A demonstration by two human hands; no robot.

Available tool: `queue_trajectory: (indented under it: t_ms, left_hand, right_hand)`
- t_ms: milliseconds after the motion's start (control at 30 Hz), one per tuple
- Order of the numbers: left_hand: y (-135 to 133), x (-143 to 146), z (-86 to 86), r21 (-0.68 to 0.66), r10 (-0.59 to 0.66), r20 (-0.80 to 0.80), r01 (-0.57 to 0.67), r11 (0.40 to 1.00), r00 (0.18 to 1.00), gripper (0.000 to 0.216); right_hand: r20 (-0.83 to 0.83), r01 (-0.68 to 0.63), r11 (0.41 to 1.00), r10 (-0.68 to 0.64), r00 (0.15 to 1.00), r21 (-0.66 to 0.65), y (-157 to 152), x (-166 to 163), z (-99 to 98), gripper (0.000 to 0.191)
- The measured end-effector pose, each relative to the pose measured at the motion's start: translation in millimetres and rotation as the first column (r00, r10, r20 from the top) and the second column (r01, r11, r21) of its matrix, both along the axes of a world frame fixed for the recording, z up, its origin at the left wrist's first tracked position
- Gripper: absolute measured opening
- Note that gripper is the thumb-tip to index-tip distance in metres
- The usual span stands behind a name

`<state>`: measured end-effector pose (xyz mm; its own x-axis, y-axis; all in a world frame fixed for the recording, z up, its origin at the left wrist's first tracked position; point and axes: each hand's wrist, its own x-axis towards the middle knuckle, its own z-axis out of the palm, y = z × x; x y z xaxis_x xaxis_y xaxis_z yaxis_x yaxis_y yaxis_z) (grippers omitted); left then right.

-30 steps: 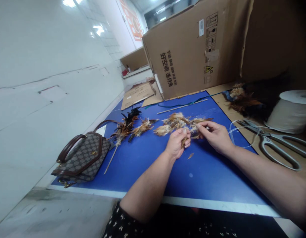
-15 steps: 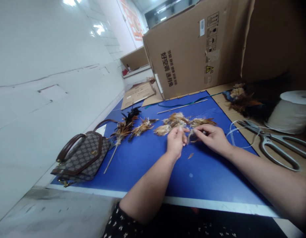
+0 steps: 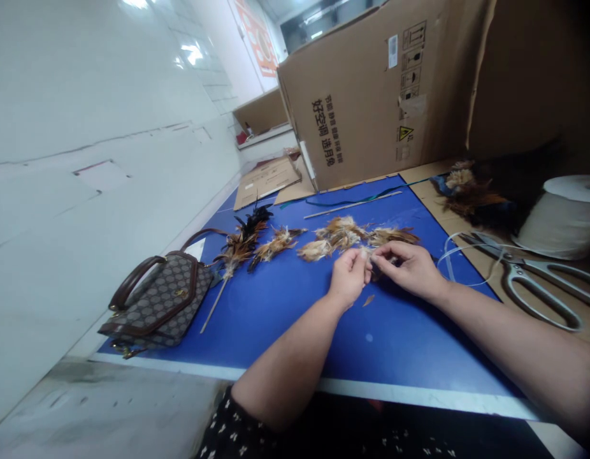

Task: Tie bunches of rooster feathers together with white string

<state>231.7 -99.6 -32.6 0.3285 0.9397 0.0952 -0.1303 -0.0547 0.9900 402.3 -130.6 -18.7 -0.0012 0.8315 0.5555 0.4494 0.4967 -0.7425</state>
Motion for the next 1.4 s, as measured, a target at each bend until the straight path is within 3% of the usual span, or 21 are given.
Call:
queue_trajectory:
  t_ms: [267,533,733,1033,1400]
  left_hand:
    - [-3.0,-1.6,7.0,0.055,-0.016,-0.065,0.020,0.998,0.998,0.053]
    - [2.8,-4.9,3.9,0.124,-0.024,-0.137,0.041,0.991,0.990,0.045]
    - [3.1,-5.7,4.6,0.042,-0.032,-0.086,0.036,0.998,0.996,0.044]
    - [5.4,-4.0,3.6,0.035,0.070,0.015,-0.070,0.997,0.997,0.048]
    - [1.9,-3.0,6.2,0.037,0.062,0.020,-0.062,0.997,0.998,0.050]
  right_hand:
    - [-0.009,0.009,1.000,-0.009,1.000,0.019,1.2,-0.2,-3.4,0.018]
    - [0.056,0.018,0.992,-0.025,0.998,0.122,3.1,3.4,-5.8,0.020]
    - [-0.032,-0.003,1.000,0.002,0.999,-0.016,2.0,3.1,-4.4,0.027]
    - [-0.295,-0.310,0.941,0.260,0.919,-0.135,-0.8,2.6,-3.5,0.047]
    - [-0.319,-0.209,0.959,0.141,0.937,-0.190,5.2,-2.1,-5.1,0.043]
